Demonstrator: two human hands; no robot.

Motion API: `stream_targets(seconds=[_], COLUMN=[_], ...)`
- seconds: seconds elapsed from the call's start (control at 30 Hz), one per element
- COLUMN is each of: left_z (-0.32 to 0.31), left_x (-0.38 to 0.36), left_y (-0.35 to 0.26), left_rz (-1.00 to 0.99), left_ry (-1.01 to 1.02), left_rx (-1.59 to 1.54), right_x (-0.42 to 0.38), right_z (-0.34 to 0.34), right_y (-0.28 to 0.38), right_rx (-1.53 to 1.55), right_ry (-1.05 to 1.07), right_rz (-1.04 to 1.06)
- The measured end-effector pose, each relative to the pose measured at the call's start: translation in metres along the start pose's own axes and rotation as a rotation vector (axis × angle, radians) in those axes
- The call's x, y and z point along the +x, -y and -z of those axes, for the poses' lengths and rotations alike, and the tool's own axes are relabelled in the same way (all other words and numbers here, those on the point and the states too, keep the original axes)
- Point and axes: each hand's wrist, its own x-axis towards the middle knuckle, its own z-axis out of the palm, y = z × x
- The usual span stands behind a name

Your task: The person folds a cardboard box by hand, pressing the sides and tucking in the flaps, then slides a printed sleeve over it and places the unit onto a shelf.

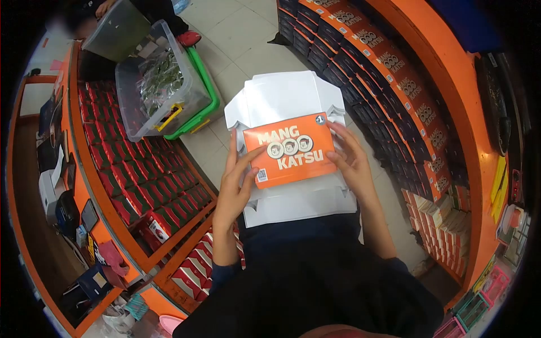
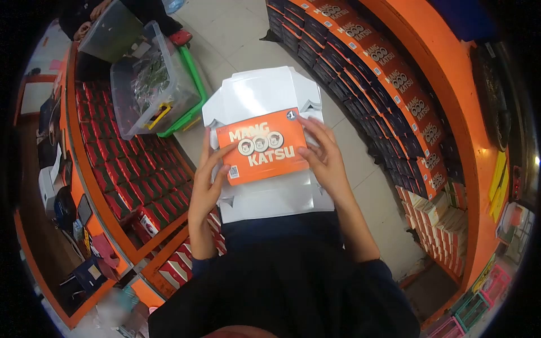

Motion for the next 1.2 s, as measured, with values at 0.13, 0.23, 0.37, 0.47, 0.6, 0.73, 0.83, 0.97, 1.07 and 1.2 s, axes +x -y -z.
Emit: stream_targets(seconds=[0.13, 0.23, 0.37, 0.47, 0.6, 0.73, 0.83, 0.97, 1.07, 1.2], left_z=[0.002, -0.006, -0.011, -0.013, -0.024, -0.074, -0.152, -0.197, -0.208, -0.199], left_x=[0.03, 0.043, 0.042, 0.046, 0.047, 0.045, 0.038, 0.026, 0.038, 0.05], left_y=[-0.035, -0.035, -0.018, -0.006, -0.027, -0.066, -0.074, -0.1, -0.052, -0.04], left_rz=[-0.262, -0.282, -0.345, -0.442, -0.412, -0.403, -0.552, -0.463, -0.328, -0.086], left_ry=[0.2, 0.357, 0.312, 0.279, 0.047, -0.305, -0.196, 0.287, 0.164, 0.09], left_rx=[0.641, 0.773, 0.825, 0.683, 0.687, 0.567, 0.261, 0.496, 0.584, 0.648], right_x=[0.028, 0.044, 0.047, 0.038, 0.023, -0.02, -0.052, -0.105, -0.143, -0.175], right_z=[-0.006, -0.019, -0.02, -0.02, -0.016, -0.01, -0.013, 0.078, 0.19, 0.349], right_y=[0.058, 0.066, 0.042, 0.008, 0.033, 0.038, 0.023, -0.016, -0.046, -0.098], right_rx=[-1.063, -1.372, -1.47, -1.493, -1.476, -0.811, 0.173, 0.309, 0.224, -0.088], right_ry=[0.32, 0.699, 0.687, 0.549, 0.304, -0.28, -0.331, -1.046, -1.608, -1.586], right_rz=[0.317, 0.346, 0.381, 0.515, 0.639, 0.475, 0.349, 0.239, 0.211, 0.036])
